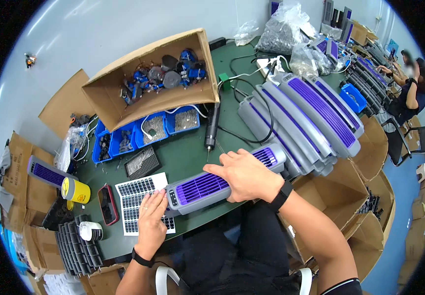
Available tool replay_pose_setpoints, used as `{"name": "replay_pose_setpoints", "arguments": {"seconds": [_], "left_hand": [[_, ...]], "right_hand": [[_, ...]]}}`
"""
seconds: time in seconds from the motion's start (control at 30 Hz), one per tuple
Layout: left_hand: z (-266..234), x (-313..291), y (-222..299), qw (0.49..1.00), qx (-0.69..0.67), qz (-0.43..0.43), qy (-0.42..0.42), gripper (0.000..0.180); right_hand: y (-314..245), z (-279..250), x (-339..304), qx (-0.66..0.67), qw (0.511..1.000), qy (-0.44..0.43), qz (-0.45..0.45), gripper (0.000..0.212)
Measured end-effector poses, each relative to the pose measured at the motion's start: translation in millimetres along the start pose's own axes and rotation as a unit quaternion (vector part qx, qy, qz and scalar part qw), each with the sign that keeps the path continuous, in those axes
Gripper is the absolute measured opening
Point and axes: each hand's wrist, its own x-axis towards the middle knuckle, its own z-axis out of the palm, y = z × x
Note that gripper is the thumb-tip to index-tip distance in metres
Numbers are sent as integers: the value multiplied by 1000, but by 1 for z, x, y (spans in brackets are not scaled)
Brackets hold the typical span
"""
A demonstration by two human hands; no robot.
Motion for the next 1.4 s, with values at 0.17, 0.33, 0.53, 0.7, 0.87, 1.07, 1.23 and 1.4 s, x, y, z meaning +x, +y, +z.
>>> {"name": "replay_pose_setpoints", "arguments": {"seconds": [0.17, 0.33, 0.53, 0.7, 0.87, 1.07, 1.23, 1.4], "left_hand": [[-9, 5, 11, 998, -58, -25, -32, 71], [0, -11, 2, 996, -35, -55, -61, 60], [-6, -5, 1, 988, -56, -62, -127, 78], [-3, -6, -9, 994, -34, 4, -105, 81], [-16, 1, -22, 972, -134, -87, -170, 75], [-3, -4, 7, 994, 88, -44, -40, 69], [-23, 13, 54, 996, 88, -26, 6, 77], [-32, 18, 26, 992, -121, 6, -47, 66]], "right_hand": [[9, 8, -5, -6, 1000, 18, -4, 86], [5, 9, -1, -2, 1000, 20, 11, 76], [0, 11, 0, -13, 999, -7, 39, 79], [2, 14, 3, -19, 999, -7, 45, 84], [2, 16, 7, -21, 999, -22, 42, 84], [1, 20, 4, -21, 999, -9, 49, 81], [2, 27, 5, -23, 998, 11, 56, 80], [-4, 31, 7, -41, 997, 10, 62, 80]]}}
